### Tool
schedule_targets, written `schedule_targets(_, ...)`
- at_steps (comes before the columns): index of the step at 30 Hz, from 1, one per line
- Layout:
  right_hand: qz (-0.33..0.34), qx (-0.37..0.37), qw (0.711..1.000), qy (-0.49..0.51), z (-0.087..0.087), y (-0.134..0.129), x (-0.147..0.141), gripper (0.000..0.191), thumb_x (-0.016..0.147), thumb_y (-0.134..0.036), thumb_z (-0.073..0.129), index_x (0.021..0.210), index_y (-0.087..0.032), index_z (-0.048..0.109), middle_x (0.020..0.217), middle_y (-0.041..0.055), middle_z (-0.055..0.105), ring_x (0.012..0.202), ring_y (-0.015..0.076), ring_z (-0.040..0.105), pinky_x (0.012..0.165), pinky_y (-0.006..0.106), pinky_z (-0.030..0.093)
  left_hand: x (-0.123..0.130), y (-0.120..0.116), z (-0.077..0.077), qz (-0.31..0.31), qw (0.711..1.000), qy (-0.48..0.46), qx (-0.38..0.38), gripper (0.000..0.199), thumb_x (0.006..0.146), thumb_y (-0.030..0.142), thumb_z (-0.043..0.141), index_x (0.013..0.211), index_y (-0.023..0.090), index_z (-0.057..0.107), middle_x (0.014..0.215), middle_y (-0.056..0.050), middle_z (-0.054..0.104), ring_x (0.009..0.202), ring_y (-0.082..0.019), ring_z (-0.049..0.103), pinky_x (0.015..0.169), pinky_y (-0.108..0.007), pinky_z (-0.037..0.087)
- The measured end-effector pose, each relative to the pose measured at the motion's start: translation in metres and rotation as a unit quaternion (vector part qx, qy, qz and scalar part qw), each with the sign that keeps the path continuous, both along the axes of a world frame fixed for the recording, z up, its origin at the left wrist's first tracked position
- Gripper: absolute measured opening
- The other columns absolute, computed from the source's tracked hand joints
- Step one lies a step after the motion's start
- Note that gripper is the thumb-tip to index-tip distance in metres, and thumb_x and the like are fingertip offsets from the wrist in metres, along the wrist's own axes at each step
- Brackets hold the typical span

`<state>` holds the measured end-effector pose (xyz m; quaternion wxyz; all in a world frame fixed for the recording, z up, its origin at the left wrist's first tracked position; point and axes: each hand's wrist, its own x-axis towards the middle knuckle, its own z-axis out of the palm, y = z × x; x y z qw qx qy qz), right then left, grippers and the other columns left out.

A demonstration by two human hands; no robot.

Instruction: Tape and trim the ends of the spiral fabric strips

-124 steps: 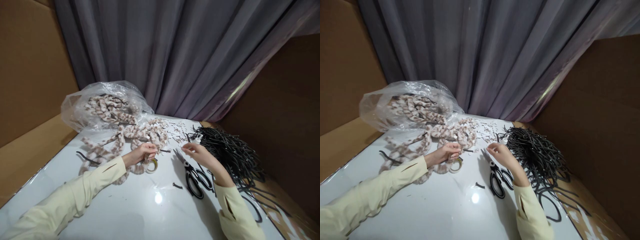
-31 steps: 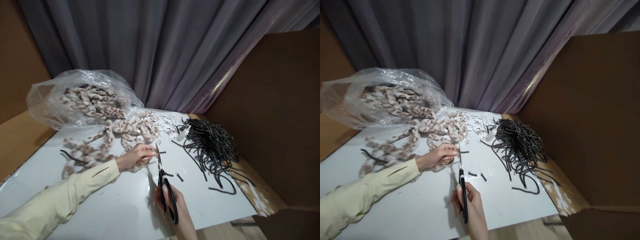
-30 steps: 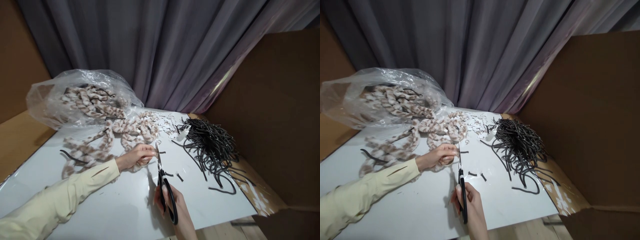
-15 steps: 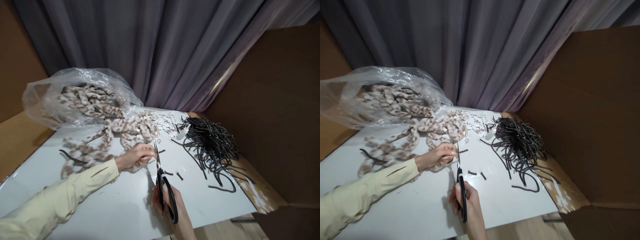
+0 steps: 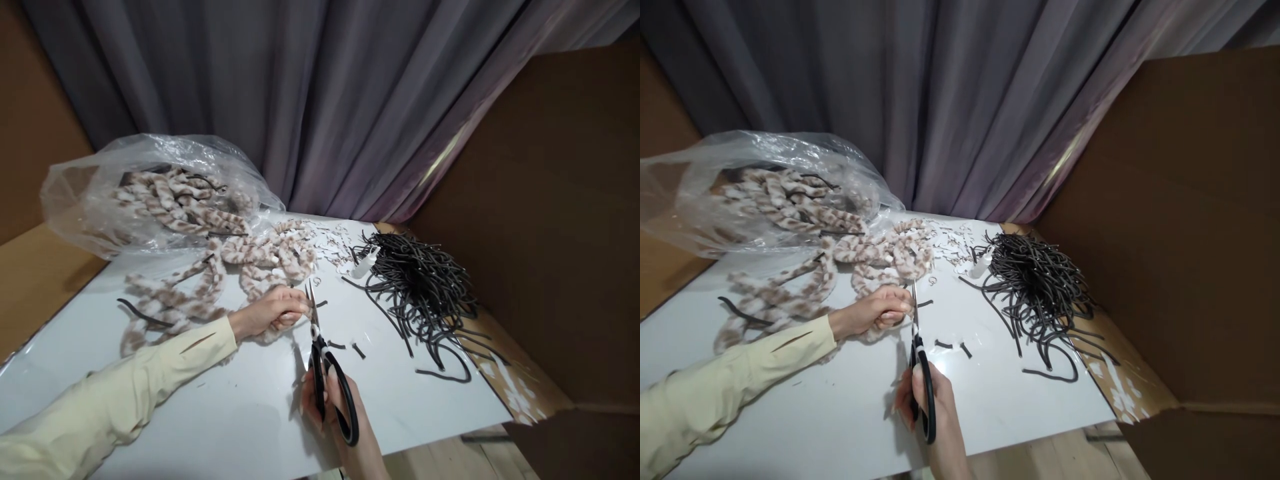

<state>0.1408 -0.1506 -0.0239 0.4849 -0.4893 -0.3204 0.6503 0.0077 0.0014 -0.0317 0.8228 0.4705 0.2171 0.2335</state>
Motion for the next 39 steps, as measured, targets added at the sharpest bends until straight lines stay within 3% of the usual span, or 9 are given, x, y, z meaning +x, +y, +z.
schedule_targets(8, -0.008, -0.024, 0.999, -0.034, 0.001, -0.003, -0.001, 0.047, 0.073, -0.063, 0.056, 0.071, -0.016, 0.046, 0.051, -0.0034, 0.048, 0.040, 0.0045, 0.027, 0.039, 0.022, 0.015, 0.002, 0.001, 0.001, 0.024, 1.000, -0.007, -0.012, 0.019, 0.073, 0.025, 0.062, 0.069, 0.015, 0.046, 0.044, 0.012, 0.029, 0.035, 0.000, 0.015, 0.034, -0.014, 0.009)
schedule_targets(13, 0.010, 0.001, 1.000, 0.000, -0.006, 0.001, 0.001, 0.051, 0.075, -0.066, 0.051, 0.077, -0.015, 0.050, 0.053, -0.0019, 0.050, 0.040, 0.0052, 0.031, 0.040, 0.022, 0.018, 0.001, 0.002, -0.001, 0.010, 1.000, -0.007, -0.009, 0.019, 0.073, 0.024, 0.063, 0.069, 0.014, 0.047, 0.044, 0.011, 0.030, 0.035, 0.000, 0.016, 0.034, -0.014, 0.010)
schedule_targets(17, -0.002, -0.021, 1.000, -0.008, -0.009, 0.002, -0.002, 0.055, 0.070, -0.069, 0.054, 0.076, -0.015, 0.050, 0.053, -0.0023, 0.050, 0.038, 0.0045, 0.030, 0.039, 0.022, 0.017, 0.001, 0.002, -0.001, 0.016, 1.000, -0.003, -0.014, 0.020, 0.072, 0.024, 0.063, 0.068, 0.015, 0.046, 0.044, 0.012, 0.030, 0.034, 0.000, 0.016, 0.033, -0.014, 0.009)
schedule_targets(24, -0.012, -0.018, 0.999, 0.032, -0.006, 0.001, -0.003, 0.054, 0.071, -0.067, 0.054, 0.079, -0.014, 0.052, 0.058, 0.0004, 0.055, 0.041, 0.0057, 0.034, 0.041, 0.023, 0.019, 0.001, 0.001, -0.002, 0.013, 1.000, -0.002, -0.014, 0.020, 0.072, 0.025, 0.064, 0.070, 0.015, 0.047, 0.044, 0.011, 0.032, 0.035, -0.001, 0.018, 0.034, -0.014, 0.010)
schedule_targets(39, -0.003, -0.009, 0.999, 0.036, -0.010, 0.001, 0.000, 0.051, 0.073, -0.065, 0.054, 0.080, -0.015, 0.052, 0.055, -0.0021, 0.050, 0.041, 0.0050, 0.029, 0.041, 0.023, 0.016, 0.001, 0.001, 0.001, 0.014, 1.000, 0.003, -0.008, 0.020, 0.072, 0.025, 0.063, 0.068, 0.015, 0.046, 0.043, 0.011, 0.030, 0.035, -0.001, 0.016, 0.033, -0.014, 0.010)
